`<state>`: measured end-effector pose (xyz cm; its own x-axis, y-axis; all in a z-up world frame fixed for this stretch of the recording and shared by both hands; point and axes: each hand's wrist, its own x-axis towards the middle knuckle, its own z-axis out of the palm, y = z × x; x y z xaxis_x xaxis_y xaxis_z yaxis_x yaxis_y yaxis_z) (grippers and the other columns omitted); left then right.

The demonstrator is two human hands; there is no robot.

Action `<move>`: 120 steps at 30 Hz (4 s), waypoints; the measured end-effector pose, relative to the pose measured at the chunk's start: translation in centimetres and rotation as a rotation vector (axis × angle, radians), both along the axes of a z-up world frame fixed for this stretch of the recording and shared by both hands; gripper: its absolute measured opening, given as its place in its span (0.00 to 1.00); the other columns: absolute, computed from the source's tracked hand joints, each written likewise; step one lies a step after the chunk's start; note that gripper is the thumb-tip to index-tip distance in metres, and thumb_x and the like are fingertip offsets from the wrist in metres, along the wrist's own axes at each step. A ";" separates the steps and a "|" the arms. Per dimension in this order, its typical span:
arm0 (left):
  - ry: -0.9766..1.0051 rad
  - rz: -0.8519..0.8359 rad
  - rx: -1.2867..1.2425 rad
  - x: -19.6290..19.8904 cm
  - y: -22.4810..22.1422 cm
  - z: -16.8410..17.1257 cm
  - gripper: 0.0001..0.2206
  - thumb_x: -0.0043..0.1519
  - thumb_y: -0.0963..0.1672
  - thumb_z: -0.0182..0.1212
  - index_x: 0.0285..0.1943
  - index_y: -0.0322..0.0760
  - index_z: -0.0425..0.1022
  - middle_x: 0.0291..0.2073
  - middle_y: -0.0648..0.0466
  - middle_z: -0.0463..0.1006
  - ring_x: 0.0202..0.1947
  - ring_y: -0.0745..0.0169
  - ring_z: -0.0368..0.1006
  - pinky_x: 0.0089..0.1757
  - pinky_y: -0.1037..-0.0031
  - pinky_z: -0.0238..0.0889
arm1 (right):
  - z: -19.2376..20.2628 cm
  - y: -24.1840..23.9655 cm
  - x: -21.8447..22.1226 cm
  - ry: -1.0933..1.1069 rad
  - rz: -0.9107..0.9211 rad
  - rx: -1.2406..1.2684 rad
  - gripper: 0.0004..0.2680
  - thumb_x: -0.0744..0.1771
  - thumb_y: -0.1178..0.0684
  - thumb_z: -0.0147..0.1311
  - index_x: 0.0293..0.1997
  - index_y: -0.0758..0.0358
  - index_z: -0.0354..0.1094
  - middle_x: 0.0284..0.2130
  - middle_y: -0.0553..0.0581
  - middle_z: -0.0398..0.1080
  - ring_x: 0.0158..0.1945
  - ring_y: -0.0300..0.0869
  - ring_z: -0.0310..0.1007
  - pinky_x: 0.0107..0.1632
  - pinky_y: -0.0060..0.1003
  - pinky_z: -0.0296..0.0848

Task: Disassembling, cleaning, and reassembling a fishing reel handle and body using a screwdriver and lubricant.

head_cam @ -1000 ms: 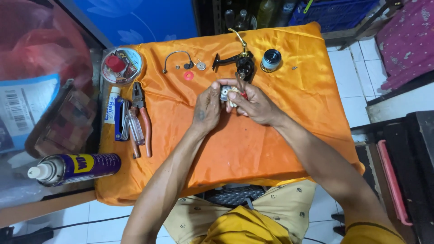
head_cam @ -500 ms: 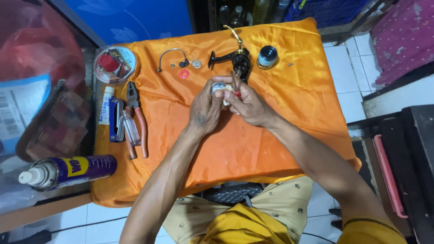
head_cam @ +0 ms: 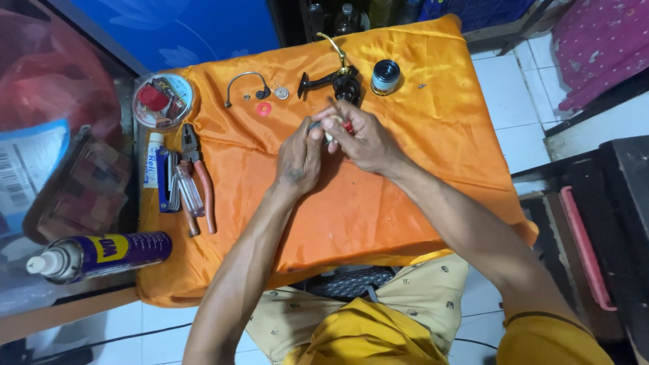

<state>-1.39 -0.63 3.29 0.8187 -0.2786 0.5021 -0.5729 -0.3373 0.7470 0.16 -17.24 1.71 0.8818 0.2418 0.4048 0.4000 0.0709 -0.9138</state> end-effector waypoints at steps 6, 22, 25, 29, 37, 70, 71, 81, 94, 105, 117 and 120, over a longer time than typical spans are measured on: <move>0.287 0.010 -0.381 1.0 -0.8 -3.3 0.23 0.73 0.52 0.26 0.32 0.42 0.65 0.17 0.55 0.67 0.19 0.62 0.69 0.27 0.76 0.65 | -1.6 -2.5 2.3 -0.063 -0.202 0.095 0.11 0.75 0.51 0.46 0.59 0.68 0.70 0.25 0.59 0.68 0.33 0.39 0.73 0.29 0.26 0.68; 0.724 0.144 -1.079 1.3 -2.4 -2.0 0.21 0.71 0.56 0.40 0.40 0.38 0.65 0.41 0.42 0.83 0.33 0.57 0.80 0.32 0.68 0.77 | 0.5 1.1 -0.9 -0.674 -0.163 -0.675 0.13 0.63 0.52 0.61 0.53 0.49 0.77 0.55 0.47 0.75 0.39 0.52 0.81 0.40 0.47 0.82; 0.651 0.203 -1.032 2.5 -1.3 -3.5 0.18 0.71 0.53 0.44 0.33 0.42 0.64 0.21 0.54 0.74 0.16 0.69 0.70 0.18 0.81 0.63 | 1.0 0.7 -0.6 -0.678 -0.192 -0.633 0.17 0.61 0.52 0.61 0.56 0.43 0.77 0.55 0.45 0.74 0.42 0.49 0.81 0.40 0.44 0.81; 0.778 0.056 -1.018 1.4 -0.5 -1.5 0.21 0.71 0.55 0.39 0.34 0.38 0.62 0.13 0.58 0.58 0.07 0.73 0.51 0.10 0.82 0.46 | 0.8 -0.2 0.2 -0.542 -0.263 -0.311 0.14 0.64 0.55 0.69 0.55 0.57 0.80 0.42 0.52 0.75 0.30 0.41 0.70 0.28 0.34 0.71; 0.611 -0.168 -0.660 3.0 -0.1 -4.9 0.15 0.70 0.50 0.44 0.33 0.39 0.66 0.15 0.60 0.55 0.08 0.71 0.55 0.13 0.81 0.48 | 0.8 0.4 0.0 -0.494 -0.182 -0.248 0.17 0.63 0.55 0.74 0.56 0.61 0.78 0.44 0.57 0.77 0.33 0.40 0.73 0.32 0.33 0.71; 0.438 -0.192 -0.934 1.1 -0.9 -3.3 0.12 0.72 0.44 0.50 0.56 0.33 0.77 0.33 0.54 0.80 0.24 0.82 0.64 0.32 0.86 0.66 | 1.9 0.2 0.0 -0.633 -0.312 -0.146 0.14 0.63 0.62 0.72 0.54 0.67 0.79 0.45 0.63 0.79 0.34 0.47 0.79 0.32 0.37 0.75; 0.433 -0.185 -0.918 1.6 -0.9 -4.1 0.12 0.71 0.44 0.52 0.56 0.34 0.78 0.33 0.53 0.81 0.23 0.83 0.63 0.30 0.87 0.65 | 1.7 0.1 0.1 -0.642 -0.311 -0.154 0.14 0.63 0.62 0.72 0.54 0.67 0.79 0.46 0.64 0.79 0.36 0.48 0.80 0.34 0.38 0.76; 0.342 -0.174 -0.799 0.4 0.2 -0.7 0.10 0.68 0.39 0.54 0.53 0.30 0.80 0.39 0.51 0.81 0.37 0.73 0.69 0.44 0.78 0.69 | 1.3 0.0 0.3 -0.651 -0.299 -0.169 0.15 0.63 0.62 0.72 0.55 0.69 0.78 0.45 0.65 0.79 0.41 0.51 0.81 0.39 0.41 0.77; 0.341 -0.150 -0.761 1.4 0.5 -2.7 0.10 0.65 0.38 0.56 0.52 0.32 0.80 0.39 0.54 0.81 0.42 0.73 0.71 0.51 0.73 0.67 | 1.0 -0.2 0.6 -0.619 -0.250 -0.189 0.16 0.64 0.64 0.71 0.57 0.70 0.77 0.45 0.66 0.78 0.38 0.50 0.79 0.36 0.39 0.75; 0.391 -0.146 -0.850 1.2 0.5 -1.9 0.11 0.66 0.39 0.57 0.57 0.34 0.78 0.42 0.53 0.82 0.45 0.72 0.73 0.50 0.73 0.70 | 0.8 -0.3 0.6 -0.546 -0.299 -0.230 0.15 0.64 0.60 0.72 0.55 0.63 0.79 0.42 0.58 0.78 0.23 0.37 0.64 0.25 0.32 0.65; 0.421 -0.324 -1.072 1.5 -2.0 -3.8 0.12 0.74 0.44 0.49 0.61 0.34 0.74 0.44 0.53 0.78 0.46 0.70 0.74 0.47 0.74 0.72 | 0.7 0.0 0.4 -0.564 -0.311 -0.235 0.11 0.63 0.63 0.76 0.47 0.70 0.81 0.38 0.63 0.78 0.31 0.48 0.76 0.32 0.35 0.73; 0.500 -0.236 -1.004 1.0 -0.7 -2.4 0.11 0.73 0.44 0.48 0.56 0.38 0.75 0.38 0.59 0.73 0.40 0.72 0.70 0.39 0.79 0.71 | 1.5 0.4 -0.1 -0.578 -0.289 -0.266 0.11 0.63 0.62 0.75 0.49 0.69 0.81 0.39 0.61 0.79 0.33 0.48 0.77 0.34 0.38 0.75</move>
<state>-0.41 -1.34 0.84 0.9698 -0.1090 0.2181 -0.1061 0.6166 0.7801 0.11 -16.80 3.20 0.5867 0.1858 0.7882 0.7965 -0.3080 -0.5203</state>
